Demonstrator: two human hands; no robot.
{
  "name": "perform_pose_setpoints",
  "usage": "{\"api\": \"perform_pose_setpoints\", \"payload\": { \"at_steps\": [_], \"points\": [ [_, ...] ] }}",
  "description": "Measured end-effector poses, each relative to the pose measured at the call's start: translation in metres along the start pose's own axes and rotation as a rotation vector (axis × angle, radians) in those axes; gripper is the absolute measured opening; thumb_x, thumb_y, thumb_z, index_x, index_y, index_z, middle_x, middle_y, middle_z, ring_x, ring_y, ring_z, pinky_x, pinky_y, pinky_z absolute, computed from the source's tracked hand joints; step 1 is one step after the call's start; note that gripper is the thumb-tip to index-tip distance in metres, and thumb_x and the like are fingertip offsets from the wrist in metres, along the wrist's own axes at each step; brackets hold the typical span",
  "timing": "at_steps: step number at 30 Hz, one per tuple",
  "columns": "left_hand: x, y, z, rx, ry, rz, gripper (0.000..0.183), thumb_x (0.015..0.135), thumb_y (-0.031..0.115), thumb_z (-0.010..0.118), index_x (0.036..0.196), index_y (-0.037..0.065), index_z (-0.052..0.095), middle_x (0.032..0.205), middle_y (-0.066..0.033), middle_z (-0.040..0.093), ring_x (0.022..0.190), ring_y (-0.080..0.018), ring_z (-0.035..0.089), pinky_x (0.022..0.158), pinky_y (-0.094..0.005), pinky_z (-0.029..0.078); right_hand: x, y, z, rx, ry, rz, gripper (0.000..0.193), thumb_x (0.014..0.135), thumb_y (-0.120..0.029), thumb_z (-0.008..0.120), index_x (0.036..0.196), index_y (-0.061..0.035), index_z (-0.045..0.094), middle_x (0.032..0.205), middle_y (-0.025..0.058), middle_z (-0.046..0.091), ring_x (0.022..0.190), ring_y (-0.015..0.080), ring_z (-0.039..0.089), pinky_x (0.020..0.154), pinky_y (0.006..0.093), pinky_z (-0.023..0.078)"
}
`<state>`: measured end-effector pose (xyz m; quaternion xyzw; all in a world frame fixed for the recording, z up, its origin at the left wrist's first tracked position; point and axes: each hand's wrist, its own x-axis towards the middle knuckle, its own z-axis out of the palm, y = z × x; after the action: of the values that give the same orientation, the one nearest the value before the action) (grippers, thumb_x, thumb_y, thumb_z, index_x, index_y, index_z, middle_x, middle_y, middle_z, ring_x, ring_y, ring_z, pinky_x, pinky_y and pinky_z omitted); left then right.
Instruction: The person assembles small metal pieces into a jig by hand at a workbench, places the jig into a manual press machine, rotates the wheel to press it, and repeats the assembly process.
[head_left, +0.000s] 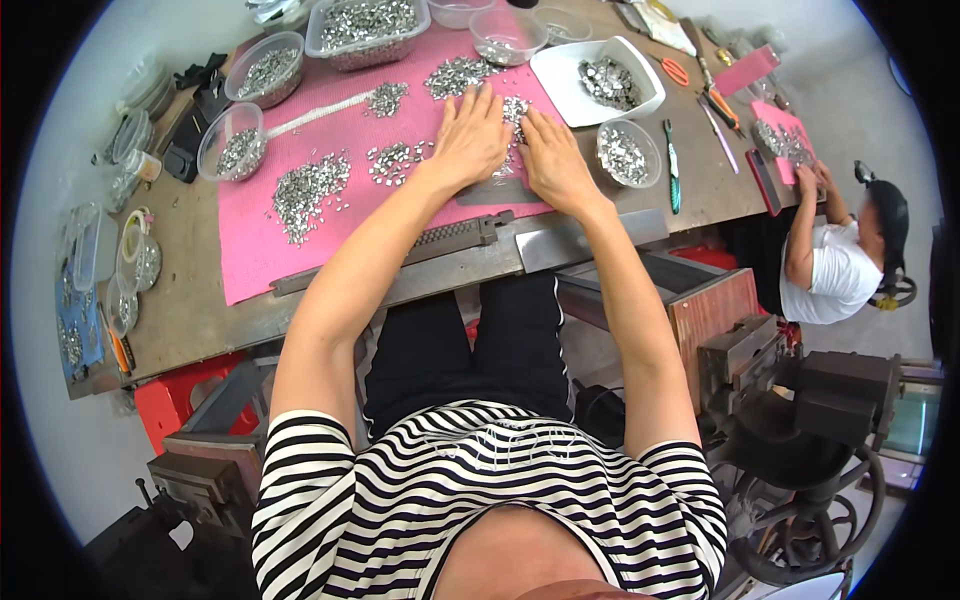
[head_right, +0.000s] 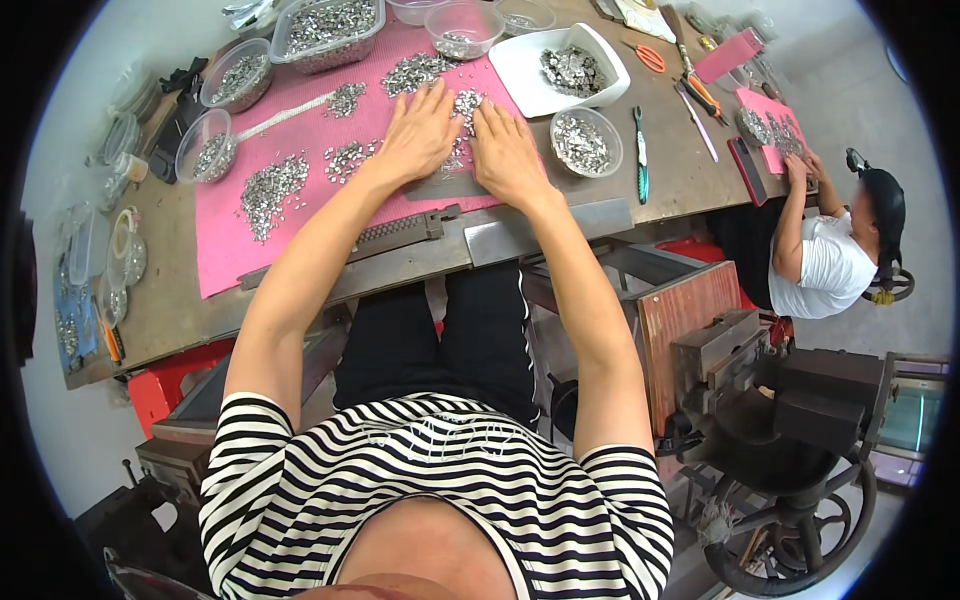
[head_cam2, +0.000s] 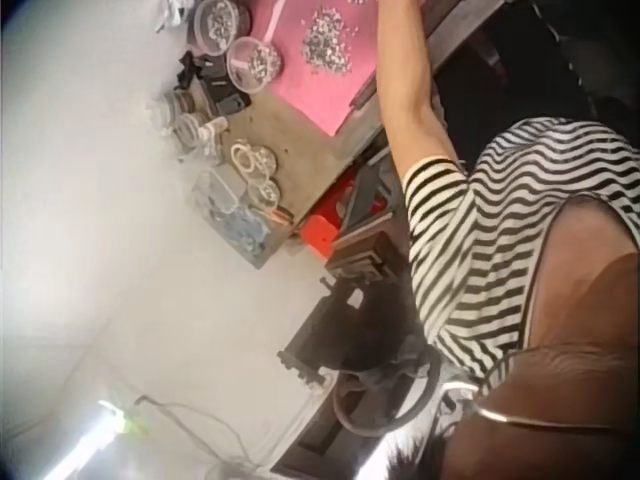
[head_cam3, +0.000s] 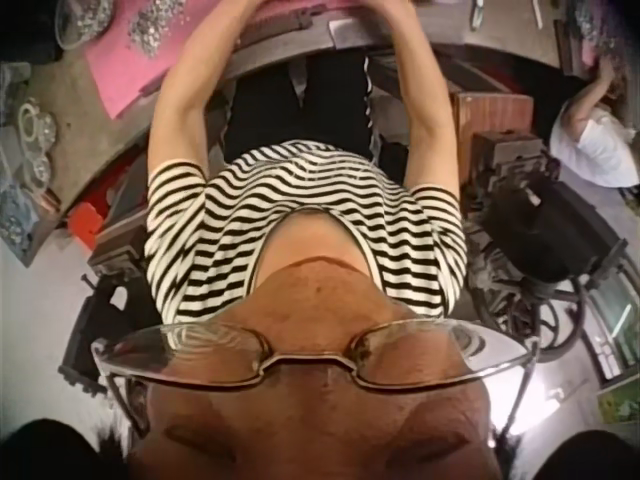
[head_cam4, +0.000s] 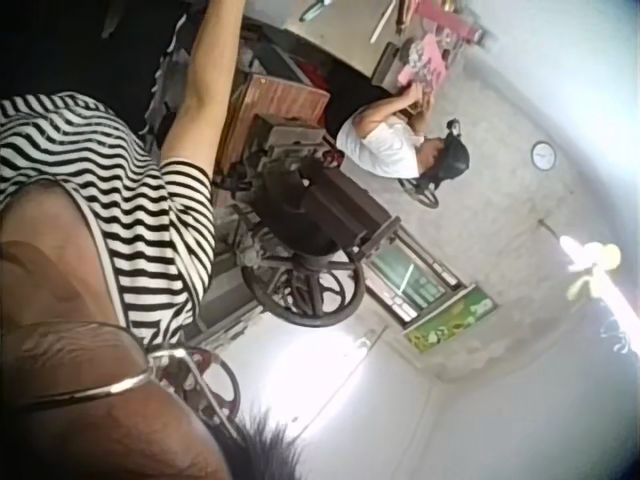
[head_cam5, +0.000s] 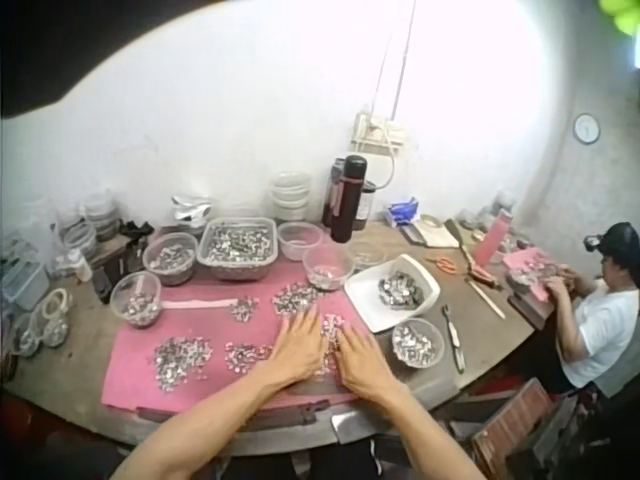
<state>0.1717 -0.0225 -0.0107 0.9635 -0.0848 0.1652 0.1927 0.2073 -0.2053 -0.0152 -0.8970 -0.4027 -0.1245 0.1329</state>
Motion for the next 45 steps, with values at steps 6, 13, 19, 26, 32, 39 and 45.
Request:
{"api": "perform_pose_setpoints", "payload": {
  "at_steps": [6,13,19,26,32,39,45],
  "points": [
    [-0.023,0.028,0.004,0.007,-0.142,0.110,0.055,0.106,0.029,0.042,0.148,-0.007,0.041,0.158,-0.0243,0.038,0.148,-0.0397,0.033,0.121,-0.0613,0.022,-0.043,-0.006,-0.023,0.062,-0.037,-0.054,0.046,0.101,-0.013,0.052,0.144,0.0018,0.048,0.153,0.0196,0.046,0.143,0.0357,0.041,0.120,0.0492,0.030],
    [-0.062,0.050,-0.003,-0.026,-0.066,0.242,0.054,0.102,0.026,0.050,0.143,-0.010,0.046,0.151,-0.0247,0.045,0.143,-0.0389,0.041,0.118,-0.0608,0.026,-0.074,-0.018,-0.033,0.121,-0.007,-0.068,0.049,0.097,-0.007,0.056,0.144,0.0019,0.049,0.150,0.0184,0.049,0.142,0.0340,0.043,0.120,0.0483,0.029],
    [-0.079,0.055,-0.010,-0.191,-0.066,0.271,0.048,0.101,0.025,0.054,0.139,-0.004,0.053,0.146,-0.0219,0.053,0.140,-0.0356,0.047,0.119,-0.0605,0.026,-0.086,-0.018,-0.038,0.197,0.037,-0.086,0.040,0.092,-0.006,0.062,0.132,0.0034,0.059,0.145,0.0177,0.056,0.137,0.0334,0.049,0.118,0.0477,0.034],
    [-0.064,0.039,-0.034,-0.399,0.200,-0.021,0.021,0.086,0.014,0.071,0.106,0.008,0.072,0.095,-0.0070,0.068,0.088,-0.0277,0.060,0.087,-0.0504,0.041,-0.071,-0.015,-0.044,0.499,0.348,0.148,0.015,0.088,0.001,0.068,0.102,-0.0024,0.073,0.099,0.0124,0.069,0.097,0.0298,0.064,0.083,0.0392,0.051],
    [-0.057,0.031,-0.030,-0.173,0.127,0.021,0.015,0.087,0.020,0.074,0.100,0.013,0.072,0.094,-0.0003,0.067,0.092,-0.0208,0.058,0.097,-0.0443,0.033,-0.060,-0.014,-0.029,0.408,0.390,0.151,0.013,0.087,0.000,0.071,0.100,-0.0034,0.074,0.089,0.0105,0.065,0.080,0.0242,0.064,0.072,0.0336,0.051],
    [-0.053,0.035,-0.021,-0.123,0.150,0.074,0.012,0.084,0.019,0.075,0.092,0.013,0.070,0.090,-0.0032,0.064,0.097,-0.0244,0.057,0.095,-0.0519,0.033,-0.067,-0.018,-0.025,0.365,0.350,0.121,0.010,0.083,-0.005,0.074,0.093,-0.0080,0.073,0.088,0.0070,0.063,0.085,0.0263,0.059,0.080,0.0395,0.045],
    [-0.048,0.041,-0.016,0.048,0.140,0.098,0.013,0.086,0.023,0.075,0.092,0.012,0.072,0.092,-0.0023,0.066,0.099,-0.0235,0.058,0.101,-0.0525,0.032,-0.071,-0.013,-0.030,0.371,0.333,0.101,0.012,0.084,-0.002,0.073,0.096,-0.0048,0.073,0.089,0.0092,0.066,0.087,0.0277,0.062,0.077,0.0376,0.050]
  ]
}}
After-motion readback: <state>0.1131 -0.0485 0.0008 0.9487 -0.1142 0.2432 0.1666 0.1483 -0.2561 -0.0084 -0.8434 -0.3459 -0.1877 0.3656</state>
